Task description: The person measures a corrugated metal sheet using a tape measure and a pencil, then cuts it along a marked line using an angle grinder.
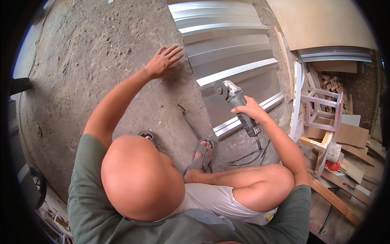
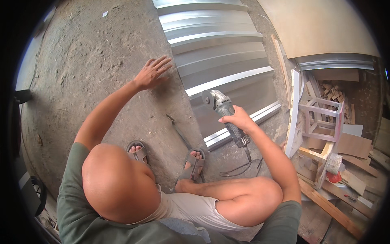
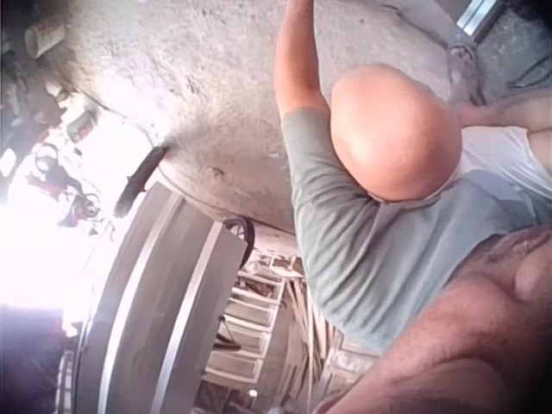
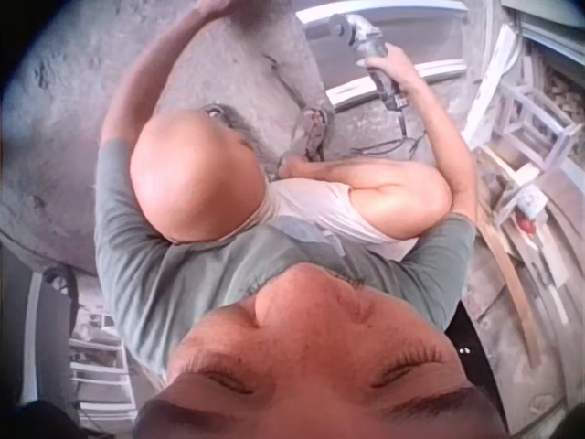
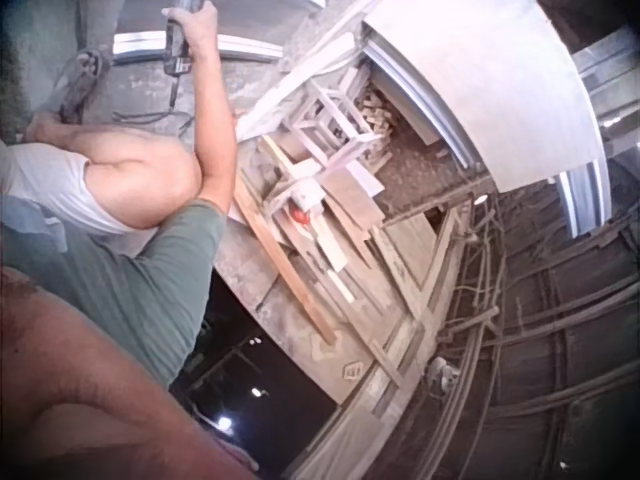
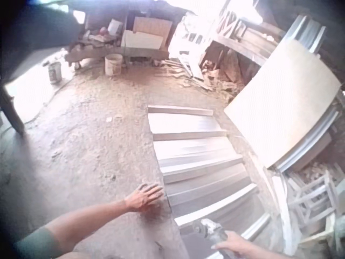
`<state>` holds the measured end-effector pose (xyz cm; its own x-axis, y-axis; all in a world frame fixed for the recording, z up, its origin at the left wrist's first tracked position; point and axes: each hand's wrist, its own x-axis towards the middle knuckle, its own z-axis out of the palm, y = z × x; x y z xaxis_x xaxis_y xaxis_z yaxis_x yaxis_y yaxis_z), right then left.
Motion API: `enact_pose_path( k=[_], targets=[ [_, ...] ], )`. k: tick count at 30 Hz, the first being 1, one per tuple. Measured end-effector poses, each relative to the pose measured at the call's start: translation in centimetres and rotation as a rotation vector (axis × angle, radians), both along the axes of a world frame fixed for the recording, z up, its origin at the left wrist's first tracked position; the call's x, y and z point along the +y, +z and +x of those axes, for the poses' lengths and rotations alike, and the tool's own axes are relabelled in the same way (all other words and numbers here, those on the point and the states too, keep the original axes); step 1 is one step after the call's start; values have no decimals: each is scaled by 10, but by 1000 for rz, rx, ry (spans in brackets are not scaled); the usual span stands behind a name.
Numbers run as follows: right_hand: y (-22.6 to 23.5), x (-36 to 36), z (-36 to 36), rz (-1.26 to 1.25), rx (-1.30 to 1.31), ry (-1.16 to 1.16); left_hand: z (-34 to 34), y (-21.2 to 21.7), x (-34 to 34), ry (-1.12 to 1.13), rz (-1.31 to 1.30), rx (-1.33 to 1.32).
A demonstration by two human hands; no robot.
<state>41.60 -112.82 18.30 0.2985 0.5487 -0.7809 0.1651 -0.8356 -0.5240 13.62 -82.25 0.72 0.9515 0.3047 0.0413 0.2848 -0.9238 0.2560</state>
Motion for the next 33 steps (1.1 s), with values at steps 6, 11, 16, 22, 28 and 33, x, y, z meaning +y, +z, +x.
enact_pose_path(
  k=[6,11,16,22,28,33],
  targets=[
    [-9,4,-8,-1,-74,82,19,-19,-12,-52,94,75],
    [-16,6,-5,6,-78,97,22,-17,-10,-52,71,99],
    [-24,11,-6,-5,-119,148,22,-19,-8,-43,58,70],
    [-28,11,-7,-3,-119,149,23,-16,-8,-66,52,73],
    [-30,16,-7,-11,-132,174,21,-20,-7,-62,51,49],
    [-33,14,-6,-9,-103,133,22,-22,-8,-60,53,56]
  ],
)
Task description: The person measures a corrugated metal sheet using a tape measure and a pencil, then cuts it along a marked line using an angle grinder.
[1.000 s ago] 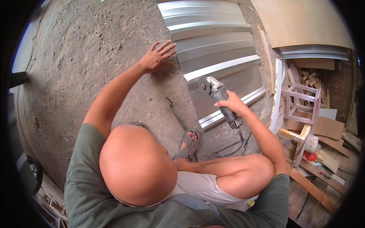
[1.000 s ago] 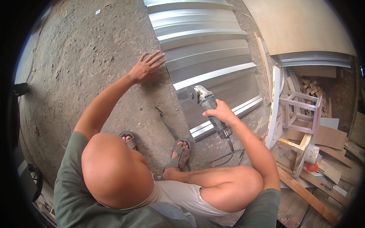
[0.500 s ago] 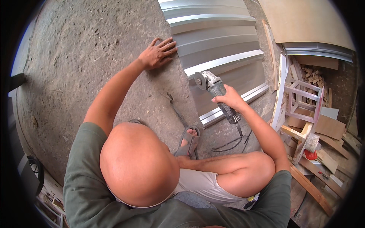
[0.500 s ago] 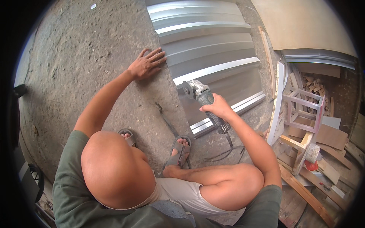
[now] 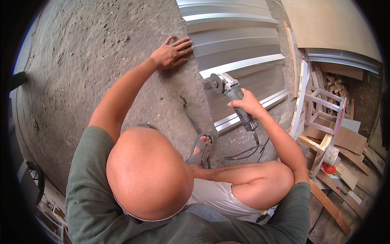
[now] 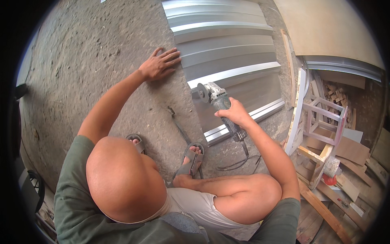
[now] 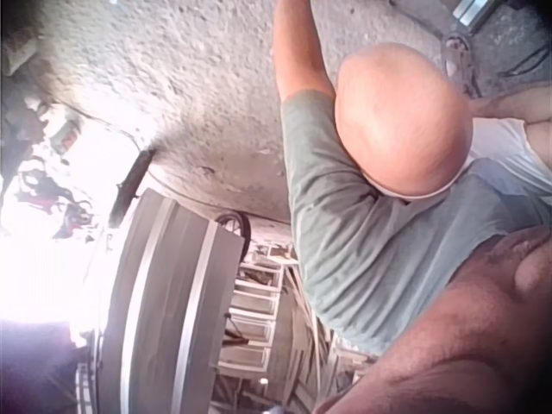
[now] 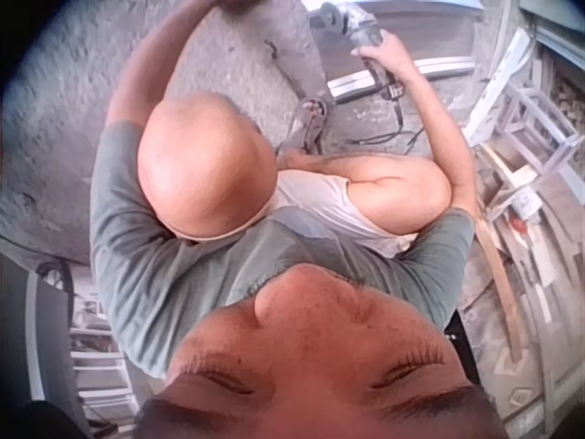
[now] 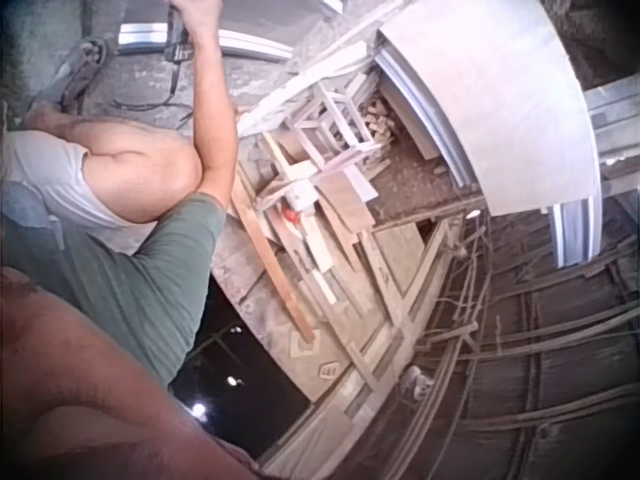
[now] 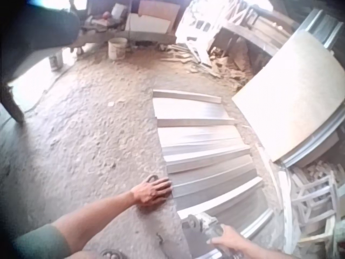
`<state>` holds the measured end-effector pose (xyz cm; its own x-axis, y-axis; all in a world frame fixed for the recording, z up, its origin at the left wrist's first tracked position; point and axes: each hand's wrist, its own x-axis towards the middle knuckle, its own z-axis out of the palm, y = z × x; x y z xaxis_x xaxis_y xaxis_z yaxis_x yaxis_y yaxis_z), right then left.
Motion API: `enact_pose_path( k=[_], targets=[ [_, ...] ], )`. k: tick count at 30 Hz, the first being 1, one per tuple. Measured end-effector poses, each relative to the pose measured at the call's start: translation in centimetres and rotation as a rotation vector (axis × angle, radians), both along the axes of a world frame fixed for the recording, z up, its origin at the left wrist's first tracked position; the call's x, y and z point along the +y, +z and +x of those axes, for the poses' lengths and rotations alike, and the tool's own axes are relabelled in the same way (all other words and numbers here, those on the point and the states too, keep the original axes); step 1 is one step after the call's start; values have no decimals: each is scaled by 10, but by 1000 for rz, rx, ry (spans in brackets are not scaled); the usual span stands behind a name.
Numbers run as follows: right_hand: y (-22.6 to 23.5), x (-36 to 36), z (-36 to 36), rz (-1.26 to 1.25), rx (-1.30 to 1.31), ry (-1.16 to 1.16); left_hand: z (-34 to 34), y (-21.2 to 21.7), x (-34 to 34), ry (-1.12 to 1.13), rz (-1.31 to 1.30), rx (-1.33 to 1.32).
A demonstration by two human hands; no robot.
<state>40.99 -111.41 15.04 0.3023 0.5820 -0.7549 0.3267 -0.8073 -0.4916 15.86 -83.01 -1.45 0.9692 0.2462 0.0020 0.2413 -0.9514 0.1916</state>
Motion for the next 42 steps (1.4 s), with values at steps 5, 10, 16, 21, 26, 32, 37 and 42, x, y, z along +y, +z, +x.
enact_pose_path(
  k=[5,10,16,21,26,32,37,42],
  targets=[
    [0,1,1,-8,-27,14,0,3,-2,10,7,32],
    [0,0,1,-1,-10,15,0,2,-1,16,-3,26],
    [3,0,-1,-17,-26,23,1,5,-1,8,-3,26],
    [1,0,-1,-18,-36,14,0,-1,-1,7,10,1],
    [0,0,0,-13,-28,29,-1,-4,-1,10,16,-1],
    [1,1,-1,-21,-27,27,0,-1,-1,11,11,9],
    [-2,0,0,-34,-43,39,0,1,-2,14,11,22],
    [0,1,-1,-47,-40,32,0,3,-2,17,14,28]
  ],
)
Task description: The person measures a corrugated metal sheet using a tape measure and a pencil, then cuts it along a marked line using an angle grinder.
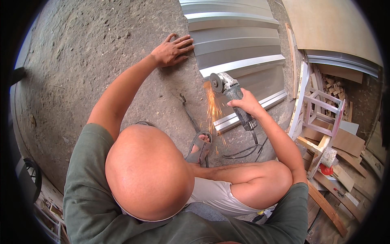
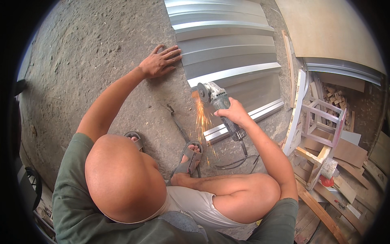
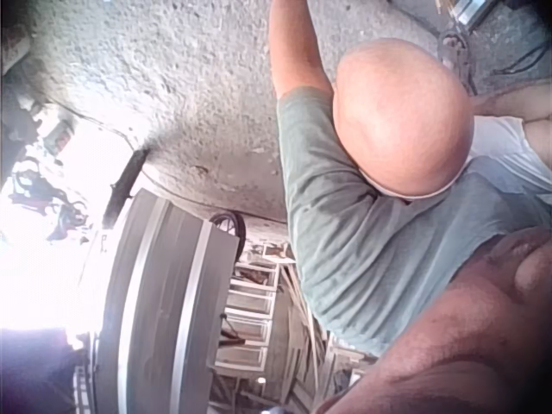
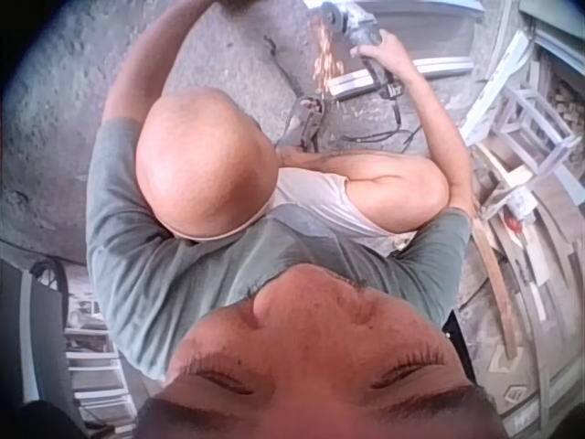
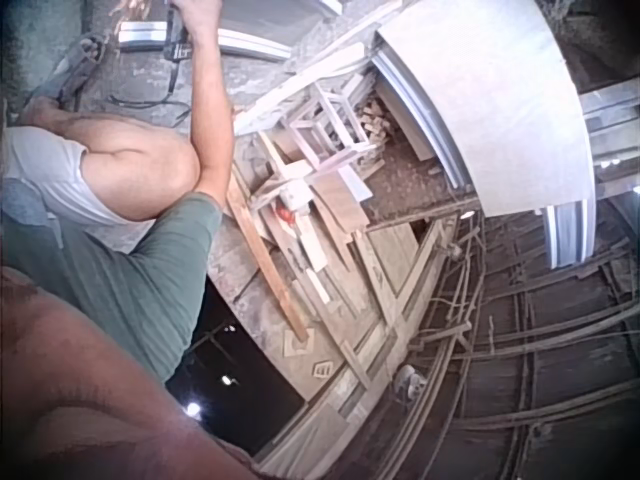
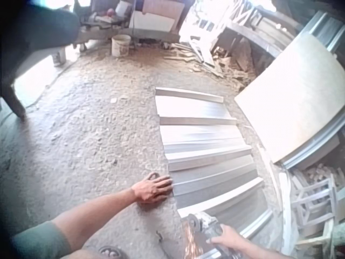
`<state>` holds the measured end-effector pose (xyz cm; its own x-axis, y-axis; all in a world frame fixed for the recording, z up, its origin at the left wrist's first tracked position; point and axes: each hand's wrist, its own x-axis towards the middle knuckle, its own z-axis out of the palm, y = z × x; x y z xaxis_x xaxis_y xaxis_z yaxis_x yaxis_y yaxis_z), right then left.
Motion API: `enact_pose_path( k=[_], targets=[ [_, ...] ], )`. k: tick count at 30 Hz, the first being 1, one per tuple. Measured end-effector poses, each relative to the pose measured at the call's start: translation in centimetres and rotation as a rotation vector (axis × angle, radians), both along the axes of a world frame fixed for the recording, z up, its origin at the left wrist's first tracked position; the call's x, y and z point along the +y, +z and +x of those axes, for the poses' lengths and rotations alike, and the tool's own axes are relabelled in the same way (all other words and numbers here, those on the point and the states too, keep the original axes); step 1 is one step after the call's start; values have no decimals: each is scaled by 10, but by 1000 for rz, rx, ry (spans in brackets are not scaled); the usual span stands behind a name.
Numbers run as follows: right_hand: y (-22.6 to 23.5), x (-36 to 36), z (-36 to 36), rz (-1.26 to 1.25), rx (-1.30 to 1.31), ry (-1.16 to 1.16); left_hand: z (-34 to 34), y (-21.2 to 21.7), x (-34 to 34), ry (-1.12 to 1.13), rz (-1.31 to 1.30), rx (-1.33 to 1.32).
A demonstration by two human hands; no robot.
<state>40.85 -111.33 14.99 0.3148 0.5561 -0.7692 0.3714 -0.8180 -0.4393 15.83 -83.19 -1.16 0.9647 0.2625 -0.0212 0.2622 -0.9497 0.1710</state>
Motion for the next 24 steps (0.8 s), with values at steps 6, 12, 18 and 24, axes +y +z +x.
enact_pose_path(
  k=[6,12,18,24],
  targets=[
    [0,1,0,3,11,-8,0,-1,0,-2,-6,-16],
    [1,3,-2,1,3,-8,-1,-1,0,0,-11,-17],
    [-3,-4,-2,17,-1,-29,0,2,0,4,-11,5],
    [-7,-3,3,-8,19,-5,0,0,0,4,-16,-9]
  ],
)
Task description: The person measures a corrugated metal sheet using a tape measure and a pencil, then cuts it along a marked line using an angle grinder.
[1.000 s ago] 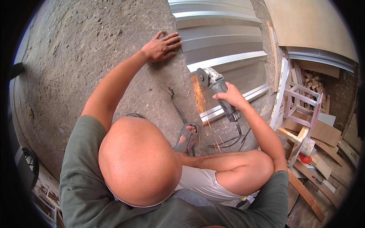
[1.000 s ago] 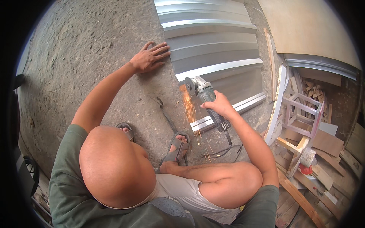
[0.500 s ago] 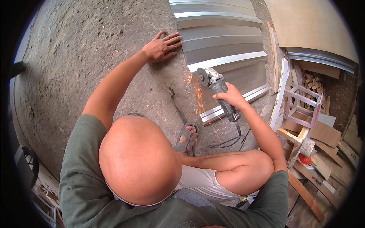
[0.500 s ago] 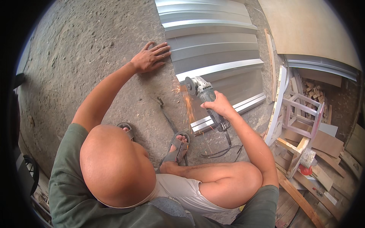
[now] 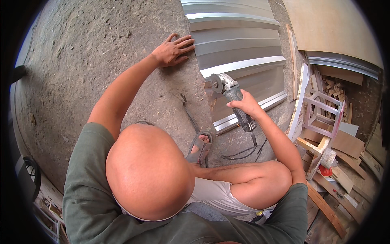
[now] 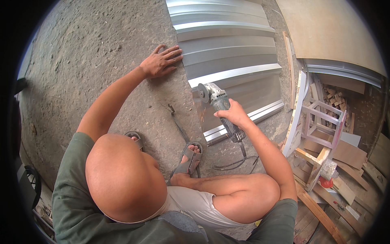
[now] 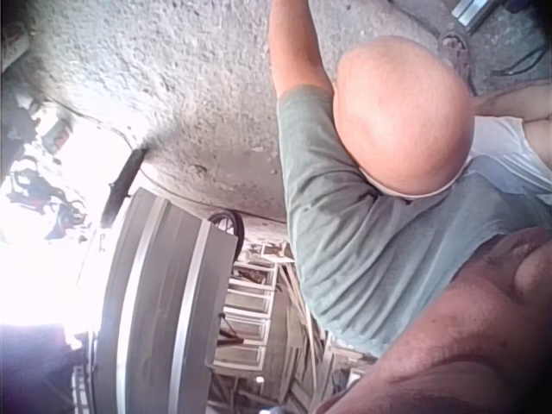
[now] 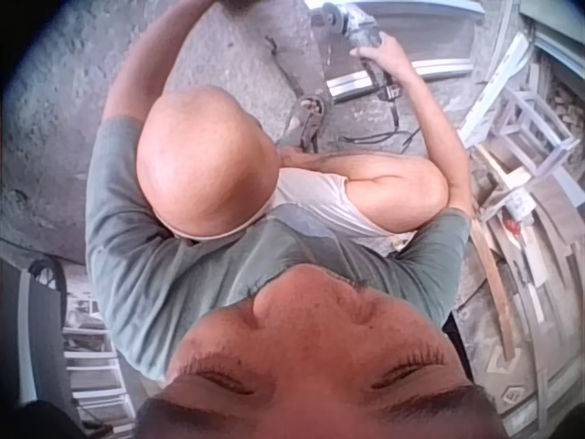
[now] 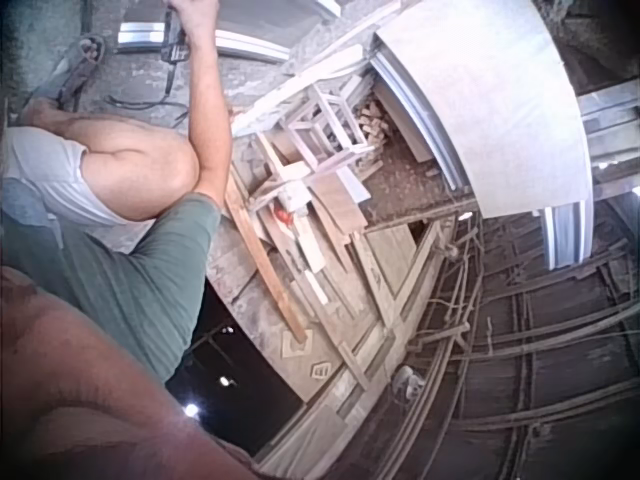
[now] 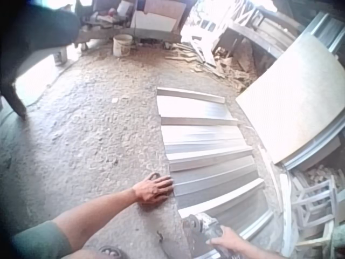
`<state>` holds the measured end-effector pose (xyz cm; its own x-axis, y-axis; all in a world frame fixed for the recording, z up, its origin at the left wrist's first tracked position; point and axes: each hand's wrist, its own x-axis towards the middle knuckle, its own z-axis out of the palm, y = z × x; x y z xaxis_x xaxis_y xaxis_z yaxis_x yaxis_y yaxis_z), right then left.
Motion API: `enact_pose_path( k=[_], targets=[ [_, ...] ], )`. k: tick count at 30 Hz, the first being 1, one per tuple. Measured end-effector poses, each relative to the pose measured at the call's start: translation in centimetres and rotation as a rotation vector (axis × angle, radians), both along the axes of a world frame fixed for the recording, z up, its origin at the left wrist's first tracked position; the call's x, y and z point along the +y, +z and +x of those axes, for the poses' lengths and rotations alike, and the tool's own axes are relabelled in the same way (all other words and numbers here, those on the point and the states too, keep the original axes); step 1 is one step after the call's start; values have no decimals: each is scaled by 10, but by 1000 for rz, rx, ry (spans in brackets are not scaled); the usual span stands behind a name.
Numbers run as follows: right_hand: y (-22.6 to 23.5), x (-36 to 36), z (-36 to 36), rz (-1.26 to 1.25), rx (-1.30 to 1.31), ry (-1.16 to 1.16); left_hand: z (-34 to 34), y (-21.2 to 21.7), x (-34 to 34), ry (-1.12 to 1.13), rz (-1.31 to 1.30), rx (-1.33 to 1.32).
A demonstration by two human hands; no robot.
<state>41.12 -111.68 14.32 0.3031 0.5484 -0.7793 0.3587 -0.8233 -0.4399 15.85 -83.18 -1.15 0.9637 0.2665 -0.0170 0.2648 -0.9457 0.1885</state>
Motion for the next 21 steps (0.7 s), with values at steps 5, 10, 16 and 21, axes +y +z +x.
enact_pose_path(
  k=[5,10,16,21],
  targets=[
    [2,3,-2,18,-10,2,0,2,0,-4,-5,6],
    [6,9,-5,24,-36,-2,-1,3,0,-3,-14,-2],
    [7,12,-3,11,-22,5,0,2,0,-10,-13,-19],
    [14,18,-10,17,-40,0,-2,-1,1,-10,-21,-29]
  ],
)
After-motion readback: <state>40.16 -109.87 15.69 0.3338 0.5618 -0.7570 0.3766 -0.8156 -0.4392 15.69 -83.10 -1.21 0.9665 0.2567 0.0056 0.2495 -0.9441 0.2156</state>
